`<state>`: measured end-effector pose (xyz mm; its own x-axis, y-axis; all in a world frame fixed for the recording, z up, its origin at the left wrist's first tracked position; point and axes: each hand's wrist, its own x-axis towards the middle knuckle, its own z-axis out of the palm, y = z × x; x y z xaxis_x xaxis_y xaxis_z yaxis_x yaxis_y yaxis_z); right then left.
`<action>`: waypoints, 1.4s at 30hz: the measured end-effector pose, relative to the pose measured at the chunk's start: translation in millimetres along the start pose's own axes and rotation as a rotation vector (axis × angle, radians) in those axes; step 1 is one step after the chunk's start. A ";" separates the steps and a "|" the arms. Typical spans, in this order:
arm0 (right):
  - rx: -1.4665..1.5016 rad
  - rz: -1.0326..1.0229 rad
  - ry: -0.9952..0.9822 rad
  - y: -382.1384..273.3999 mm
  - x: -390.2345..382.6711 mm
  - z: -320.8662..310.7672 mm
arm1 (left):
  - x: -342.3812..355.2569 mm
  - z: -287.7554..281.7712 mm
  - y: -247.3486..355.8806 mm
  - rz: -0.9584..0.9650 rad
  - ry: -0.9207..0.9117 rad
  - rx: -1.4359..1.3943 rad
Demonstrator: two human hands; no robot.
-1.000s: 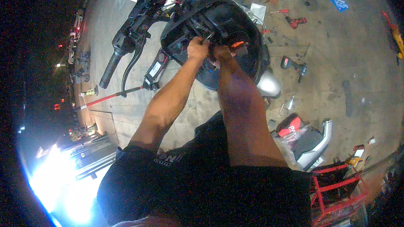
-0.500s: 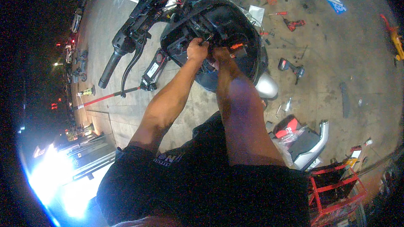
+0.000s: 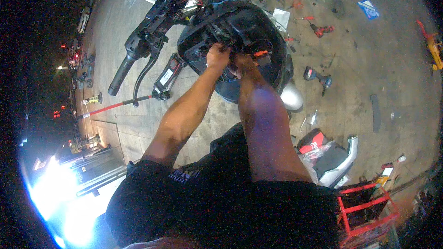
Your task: The person works on the exposed wiring under the seat of a scooter, manipulating connectors and wires with both hands. They repeatedly connect and disconnect small plugs, adjust wire positions, and occasionally step back to wipe their hands before returning to the wiring.
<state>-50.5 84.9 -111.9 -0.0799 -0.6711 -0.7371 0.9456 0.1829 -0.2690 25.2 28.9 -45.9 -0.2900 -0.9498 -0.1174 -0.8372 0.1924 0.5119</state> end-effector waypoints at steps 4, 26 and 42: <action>0.015 0.000 -0.087 4.1 2.2 -1.7 | -0.5 -0.2 0.9 0.020 0.006 0.007; 0.166 -0.018 -0.201 3.5 0.6 -7.9 | -4.9 -3.8 6.2 0.002 0.021 0.025; 0.130 -0.022 -0.197 7.3 11.1 -9.9 | -4.4 -5.0 7.1 0.002 0.012 0.018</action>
<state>-47.6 85.9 -128.2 -0.0495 -0.8036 -0.5931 0.9781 0.0813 -0.1917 22.8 33.2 -37.5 -0.2859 -0.9524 -0.1060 -0.8451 0.1984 0.4964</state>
